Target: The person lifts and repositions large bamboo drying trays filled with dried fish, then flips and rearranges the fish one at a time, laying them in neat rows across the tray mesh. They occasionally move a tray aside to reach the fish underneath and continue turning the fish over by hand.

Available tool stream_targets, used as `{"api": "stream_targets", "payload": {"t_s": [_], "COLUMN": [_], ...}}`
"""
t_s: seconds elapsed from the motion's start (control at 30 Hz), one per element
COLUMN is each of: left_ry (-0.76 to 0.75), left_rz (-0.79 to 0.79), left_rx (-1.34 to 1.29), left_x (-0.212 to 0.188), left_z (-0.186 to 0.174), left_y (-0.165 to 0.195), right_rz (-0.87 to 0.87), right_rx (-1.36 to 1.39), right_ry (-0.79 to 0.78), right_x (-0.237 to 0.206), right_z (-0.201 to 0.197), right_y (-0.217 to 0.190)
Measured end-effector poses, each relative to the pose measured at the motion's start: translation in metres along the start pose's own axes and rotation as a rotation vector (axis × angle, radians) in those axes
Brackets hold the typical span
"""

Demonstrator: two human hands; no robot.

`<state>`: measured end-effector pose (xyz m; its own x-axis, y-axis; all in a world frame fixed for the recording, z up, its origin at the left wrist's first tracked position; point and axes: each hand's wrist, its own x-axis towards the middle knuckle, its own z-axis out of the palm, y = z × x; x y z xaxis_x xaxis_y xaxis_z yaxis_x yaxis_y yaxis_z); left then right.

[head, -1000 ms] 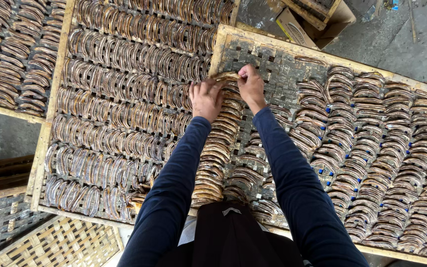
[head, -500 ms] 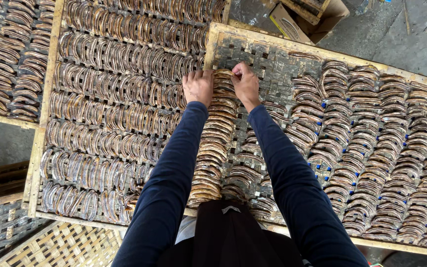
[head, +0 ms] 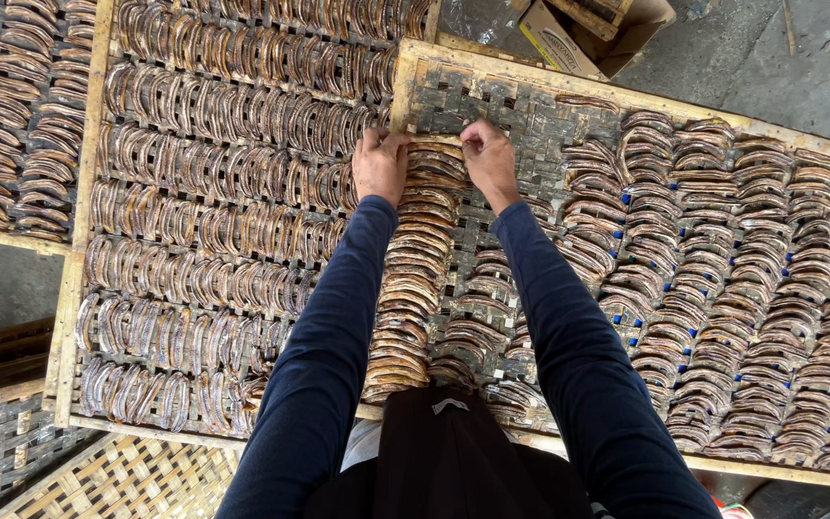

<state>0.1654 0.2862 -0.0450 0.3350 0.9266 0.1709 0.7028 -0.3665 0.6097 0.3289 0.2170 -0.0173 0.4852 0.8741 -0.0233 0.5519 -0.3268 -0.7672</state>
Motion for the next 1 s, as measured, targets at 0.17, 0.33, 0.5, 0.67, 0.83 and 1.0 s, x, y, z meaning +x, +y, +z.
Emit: {"api": "stream_targets", "payload": {"t_s": [0.17, 0.33, 0.5, 0.67, 0.83, 1.0], "left_ry": [-0.015, 0.038, 0.000, 0.110, -0.038, -0.001], "left_rz": [0.039, 0.105, 0.025, 0.078, -0.100, 0.079], "left_rx": [-0.041, -0.075, -0.242, -0.227, -0.335, -0.333], "left_x": [-0.001, -0.004, -0.003, -0.020, -0.075, -0.125], "left_z": [0.001, 0.000, -0.006, -0.013, 0.004, 0.012], "left_y": [-0.002, -0.004, -0.004, -0.011, 0.003, 0.017], "right_rz": [-0.079, -0.109, -0.101, 0.014, 0.309, 0.065], "right_rx": [-0.079, -0.096, 0.274, 0.196, -0.263, -0.525], "right_ry": [0.076, 0.134, 0.115, 0.181, -0.069, -0.015], "right_x": [-0.005, -0.014, -0.015, -0.047, -0.084, -0.107], "right_z": [-0.005, -0.008, -0.030, -0.090, -0.067, -0.035], "right_y": [-0.005, -0.001, 0.027, 0.073, 0.060, 0.047]}}
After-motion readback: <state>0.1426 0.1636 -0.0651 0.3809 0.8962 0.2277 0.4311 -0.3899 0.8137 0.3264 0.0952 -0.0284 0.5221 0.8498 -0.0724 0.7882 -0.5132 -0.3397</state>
